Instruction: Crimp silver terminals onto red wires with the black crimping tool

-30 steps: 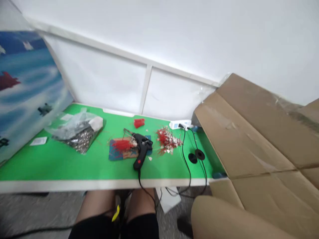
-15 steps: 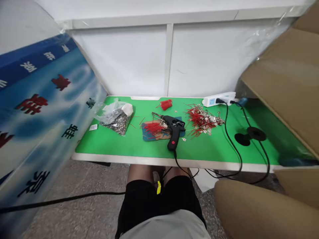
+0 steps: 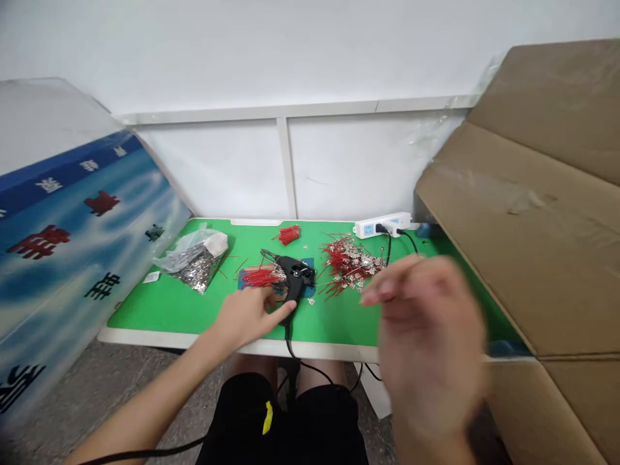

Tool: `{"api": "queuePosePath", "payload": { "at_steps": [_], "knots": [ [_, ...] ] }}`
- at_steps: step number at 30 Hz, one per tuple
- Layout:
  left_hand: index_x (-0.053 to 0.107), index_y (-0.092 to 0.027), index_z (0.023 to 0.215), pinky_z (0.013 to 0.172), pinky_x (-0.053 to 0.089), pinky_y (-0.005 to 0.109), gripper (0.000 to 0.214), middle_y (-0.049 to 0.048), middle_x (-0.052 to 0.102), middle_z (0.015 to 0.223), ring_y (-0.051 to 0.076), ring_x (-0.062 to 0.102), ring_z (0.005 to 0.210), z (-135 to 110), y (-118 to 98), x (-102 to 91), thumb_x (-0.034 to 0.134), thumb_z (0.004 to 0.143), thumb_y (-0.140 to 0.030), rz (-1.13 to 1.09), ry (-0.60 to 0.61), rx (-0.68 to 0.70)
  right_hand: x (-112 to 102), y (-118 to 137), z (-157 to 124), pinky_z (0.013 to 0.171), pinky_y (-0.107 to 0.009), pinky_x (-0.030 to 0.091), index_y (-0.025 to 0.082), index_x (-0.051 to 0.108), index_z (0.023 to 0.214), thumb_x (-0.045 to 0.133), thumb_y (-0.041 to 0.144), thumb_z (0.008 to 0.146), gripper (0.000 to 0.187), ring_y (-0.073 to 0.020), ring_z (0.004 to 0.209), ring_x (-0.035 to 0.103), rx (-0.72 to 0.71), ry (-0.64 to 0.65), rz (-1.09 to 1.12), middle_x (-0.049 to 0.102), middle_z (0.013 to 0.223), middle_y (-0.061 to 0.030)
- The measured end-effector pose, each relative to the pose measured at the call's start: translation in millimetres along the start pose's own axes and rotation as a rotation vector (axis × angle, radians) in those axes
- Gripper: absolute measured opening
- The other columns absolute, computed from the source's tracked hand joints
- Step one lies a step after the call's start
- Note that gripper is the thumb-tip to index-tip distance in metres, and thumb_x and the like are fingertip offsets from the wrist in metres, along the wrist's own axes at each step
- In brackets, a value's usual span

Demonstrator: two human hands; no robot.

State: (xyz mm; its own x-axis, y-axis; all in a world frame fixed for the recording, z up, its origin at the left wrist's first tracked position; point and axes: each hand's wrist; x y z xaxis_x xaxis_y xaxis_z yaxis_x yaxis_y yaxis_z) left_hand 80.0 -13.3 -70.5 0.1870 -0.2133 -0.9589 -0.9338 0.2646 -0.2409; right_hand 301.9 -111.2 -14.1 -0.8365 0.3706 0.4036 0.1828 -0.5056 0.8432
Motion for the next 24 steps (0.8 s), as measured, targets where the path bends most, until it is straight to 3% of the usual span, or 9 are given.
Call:
{"api": "queuePosePath", "payload": {
  "at_steps": [2, 5, 7, 10, 16, 21, 24],
  "knots": [
    [0.068, -0.017, 0.080, 0.068, 0.046, 0.037, 0.067, 0.0127, 0.070, 0.081, 0.032, 0.069, 0.078, 3, -10, 29.5, 0.045, 0.088, -0.079, 0.062, -0.008, -0.019, -1, -35, -16, 0.061, -0.029, 0.041, 0.019, 0.052, 0.065, 0.072, 0.037, 0.089, 0.036, -0.0159, 0.064, 0.050, 0.204, 0.011, -0.011, 0.048, 0.066, -0.0015],
    [0.070, -0.020, 0.087, 0.069, 0.048, 0.039, 0.055, 0.0121, 0.072, 0.085, 0.036, 0.071, 0.082, 4, -13, 49.4, 0.048, 0.090, -0.070, 0.061, -0.029, -0.021, -11, -88, -60, 0.066, -0.029, 0.039, 0.018, 0.049, 0.062, 0.068, 0.045, 0.093, 0.045, -0.0155, 0.066, 0.046, 0.487, 0.074, -0.103, 0.048, 0.065, -0.0020],
    [0.070, -0.022, 0.085, 0.067, 0.047, 0.038, 0.048, 0.0111, 0.072, 0.082, 0.036, 0.071, 0.081, 5, -10, 52.8, 0.048, 0.090, -0.064, 0.048, -0.054, -0.006, -14, -115, -81, 0.064, -0.029, 0.038, 0.018, 0.049, 0.063, 0.069, 0.051, 0.092, 0.048, -0.0149, 0.064, 0.044, 0.556, 0.109, -0.112, 0.047, 0.065, -0.0018],
    [0.069, -0.022, 0.086, 0.063, 0.043, 0.035, 0.041, 0.0096, 0.072, 0.080, 0.033, 0.072, 0.078, 3, -3, 54.9, 0.051, 0.089, -0.058, 0.010, -0.125, 0.029, -6, -142, -89, 0.060, -0.029, 0.042, 0.018, 0.056, 0.077, 0.074, 0.059, 0.084, 0.046, -0.0148, 0.062, 0.049, 0.605, 0.142, -0.122, 0.054, 0.069, -0.0015],
    [0.063, -0.023, 0.085, 0.058, 0.029, 0.032, 0.031, 0.0038, 0.072, 0.080, 0.028, 0.070, 0.077, -13, 6, 51.8, 0.054, 0.089, -0.053, -0.144, -0.225, 0.115, 26, -160, -75, 0.052, -0.030, 0.051, 0.019, 0.061, 0.097, 0.086, 0.063, 0.067, 0.059, -0.0204, 0.076, 0.062, 0.589, -0.067, -0.071, 0.066, 0.092, -0.0056],
    [0.064, -0.022, 0.096, 0.060, 0.025, 0.033, 0.034, 0.0062, 0.073, 0.088, 0.029, 0.070, 0.080, -32, -11, 52.0, 0.057, 0.088, -0.055, -0.197, -0.187, 0.175, 36, -160, -59, 0.071, -0.028, 0.055, 0.015, 0.072, 0.109, 0.091, 0.049, 0.068, 0.056, -0.0170, 0.076, 0.064, 0.767, 0.019, 0.197, 0.070, 0.090, -0.0065],
    [0.063, -0.022, 0.091, 0.060, 0.024, 0.031, 0.038, 0.0046, 0.072, 0.084, 0.025, 0.067, 0.076, -39, -10, 56.3, 0.065, 0.084, -0.059, -0.292, -0.154, 0.250, 27, -157, -45, 0.057, -0.023, 0.048, 0.015, 0.076, 0.106, 0.092, 0.046, 0.067, 0.052, -0.0115, 0.059, 0.055, 0.795, 0.005, 0.254, 0.068, 0.079, -0.0045]
  ]
}}
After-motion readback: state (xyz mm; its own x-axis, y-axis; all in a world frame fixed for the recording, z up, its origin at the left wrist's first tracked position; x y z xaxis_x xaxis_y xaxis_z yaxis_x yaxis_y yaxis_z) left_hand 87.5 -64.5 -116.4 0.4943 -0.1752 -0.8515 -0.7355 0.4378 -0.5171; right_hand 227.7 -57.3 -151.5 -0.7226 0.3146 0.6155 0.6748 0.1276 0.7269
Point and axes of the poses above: each hand's wrist, its own z-axis towards the middle knuckle, its own x-axis out of the palm, y = z × x
